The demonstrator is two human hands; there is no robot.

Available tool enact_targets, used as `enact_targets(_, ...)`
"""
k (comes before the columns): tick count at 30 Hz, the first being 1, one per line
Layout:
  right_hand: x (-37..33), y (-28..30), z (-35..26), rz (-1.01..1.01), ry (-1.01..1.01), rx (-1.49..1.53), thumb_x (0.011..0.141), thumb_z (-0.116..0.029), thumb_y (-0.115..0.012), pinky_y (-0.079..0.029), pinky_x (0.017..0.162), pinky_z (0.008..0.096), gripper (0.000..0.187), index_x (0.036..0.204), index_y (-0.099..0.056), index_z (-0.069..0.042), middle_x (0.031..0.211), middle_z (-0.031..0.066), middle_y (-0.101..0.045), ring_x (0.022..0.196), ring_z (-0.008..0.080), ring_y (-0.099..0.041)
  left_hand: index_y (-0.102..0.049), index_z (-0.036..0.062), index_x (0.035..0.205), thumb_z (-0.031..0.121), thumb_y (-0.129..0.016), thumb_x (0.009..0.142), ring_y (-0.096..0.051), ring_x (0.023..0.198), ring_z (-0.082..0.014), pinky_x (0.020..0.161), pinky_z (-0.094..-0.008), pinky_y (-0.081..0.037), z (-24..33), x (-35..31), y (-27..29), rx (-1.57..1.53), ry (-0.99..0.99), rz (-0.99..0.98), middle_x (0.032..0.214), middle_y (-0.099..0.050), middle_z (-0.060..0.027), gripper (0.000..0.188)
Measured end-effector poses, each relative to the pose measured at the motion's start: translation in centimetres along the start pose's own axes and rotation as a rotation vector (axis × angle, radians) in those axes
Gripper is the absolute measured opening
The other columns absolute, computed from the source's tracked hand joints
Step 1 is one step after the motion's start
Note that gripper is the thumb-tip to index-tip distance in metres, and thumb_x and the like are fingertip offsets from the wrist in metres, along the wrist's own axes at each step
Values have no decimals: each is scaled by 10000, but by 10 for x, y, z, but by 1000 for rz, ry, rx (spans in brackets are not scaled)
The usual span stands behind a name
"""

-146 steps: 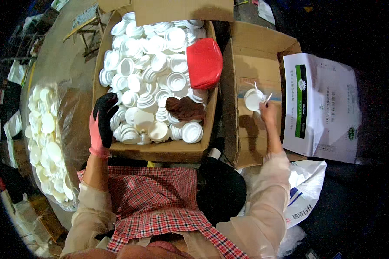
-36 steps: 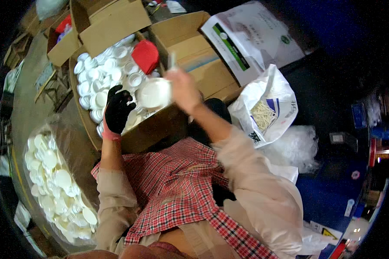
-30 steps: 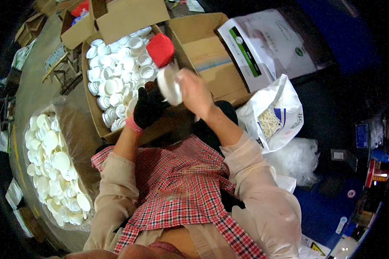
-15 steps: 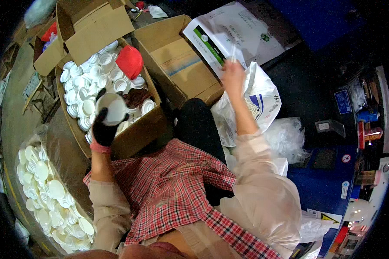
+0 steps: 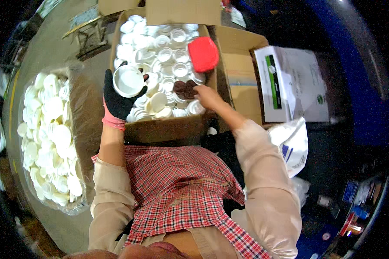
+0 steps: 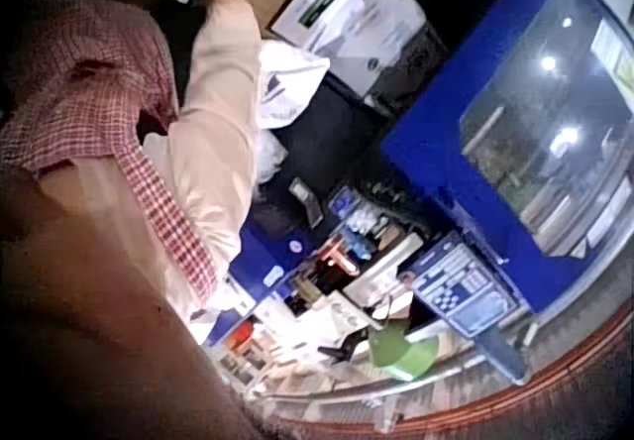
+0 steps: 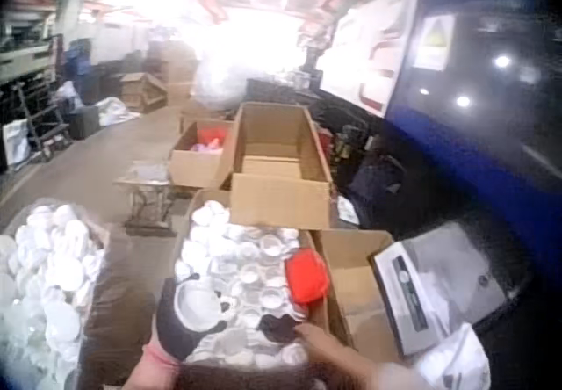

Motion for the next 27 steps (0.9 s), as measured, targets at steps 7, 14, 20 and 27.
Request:
enact_targets(7,88,-102,56,71,-175,-244,765,-160,-673,-496,780,481,380,1120,-594,-50,1099,230,-544,960,415,-602,-349,57,1365,271,-541,899,-549,1126,-337,914,-477,-488,15,0,2,30,-60,-5,1231,-526,-165,548)
enact_targets(14,64,57,-69,104,322,743,790,-216,-740,-382,989,358,380,1112,-634,-44,1279,163,-527,1208,271,-473,-421,-6,1245,81,-812,719,-618,954,-193,807,-319,-520,22,-10,-32,1387,-737,60,1098,-610,-118,661)
enact_targets(20,16,89,-133,349,286,743,799,-113,-721,-438,861,320,303,999,-506,-35,1079,104,-576,981,201,-553,-443,12,1260,61,-829,675,-599,1036,-201,893,-336,-488,13,-6,-35,1196,-642,13,1148,-605,-117,703)
enact_targets(27,-23,81,-183,448,651,464,755,-17,-691,-474,850,386,343,1084,-606,-63,1088,137,-593,1010,340,-575,-476,-7,1230,202,-622,882,-612,965,-226,846,-333,-512,-22,8,-9,829,-526,-15,1069,-603,-128,432)
Point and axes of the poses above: each hand's wrist, its own x-axis towards the middle knuckle, its own y-axis out of the back of the hand, z = x × y, the point moved 8 cm from there along x, towards the middle knuckle
